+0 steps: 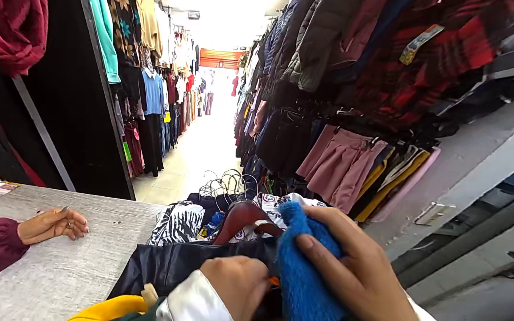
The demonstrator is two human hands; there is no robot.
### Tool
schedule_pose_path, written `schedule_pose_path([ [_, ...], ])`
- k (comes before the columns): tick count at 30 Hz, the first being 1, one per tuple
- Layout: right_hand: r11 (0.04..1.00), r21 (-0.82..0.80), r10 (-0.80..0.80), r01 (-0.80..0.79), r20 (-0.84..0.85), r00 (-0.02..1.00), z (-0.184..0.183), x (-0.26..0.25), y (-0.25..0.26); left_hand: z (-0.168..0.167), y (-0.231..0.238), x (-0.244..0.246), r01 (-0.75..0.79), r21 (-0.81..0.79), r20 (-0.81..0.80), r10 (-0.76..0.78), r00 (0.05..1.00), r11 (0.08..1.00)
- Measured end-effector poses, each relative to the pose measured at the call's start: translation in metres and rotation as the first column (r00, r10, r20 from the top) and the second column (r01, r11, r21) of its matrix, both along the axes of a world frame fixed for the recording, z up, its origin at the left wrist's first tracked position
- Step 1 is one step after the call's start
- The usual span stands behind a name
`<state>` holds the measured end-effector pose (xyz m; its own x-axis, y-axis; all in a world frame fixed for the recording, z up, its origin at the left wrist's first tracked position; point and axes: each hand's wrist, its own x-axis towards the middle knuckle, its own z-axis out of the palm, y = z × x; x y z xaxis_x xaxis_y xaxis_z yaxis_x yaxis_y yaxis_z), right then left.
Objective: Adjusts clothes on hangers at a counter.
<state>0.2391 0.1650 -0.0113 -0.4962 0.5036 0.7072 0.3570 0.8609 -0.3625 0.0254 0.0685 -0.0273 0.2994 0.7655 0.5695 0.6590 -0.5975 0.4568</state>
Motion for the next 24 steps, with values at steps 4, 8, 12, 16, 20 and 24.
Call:
schedule_pose_path([
  [4,0.986,0.041,0.163,-0.163,0.017,0.987,0.006,-0.017,-0.025,0.001,-0.014,0.008,0.022,0.161,-0.069,-0.011,0.998,0.987],
  [8,0.997,0.076,0.030,-0.028,-0.019,0.999,0.011,-0.010,-0.031,-0.001,-0.008,0.004,0.069,0.162,-0.053,-0.061,0.997,0.984],
  [12,0.998,0.057,-0.020,0.024,-0.068,0.997,-0.001,-0.011,-0.017,-0.005,0.004,0.002,0.028,0.140,0.007,-0.029,1.000,0.990],
  [16,0.996,0.066,-0.061,0.063,-0.037,0.997,-0.009,-0.011,-0.004,-0.006,0.032,-0.005,-0.319,0.027,0.030,0.318,0.948,0.947],
  [20,0.994,0.083,-0.066,0.070,-0.043,0.997,-0.006,-0.011,0.002,0.007,0.030,-0.013,-0.208,-0.306,0.106,0.250,0.963,0.929],
  [24,0.984,0.059,-0.153,0.170,-0.221,0.963,0.004,0.013,0.008,0.006,0.019,-0.015,-0.098,-0.253,0.126,0.133,0.983,0.962],
])
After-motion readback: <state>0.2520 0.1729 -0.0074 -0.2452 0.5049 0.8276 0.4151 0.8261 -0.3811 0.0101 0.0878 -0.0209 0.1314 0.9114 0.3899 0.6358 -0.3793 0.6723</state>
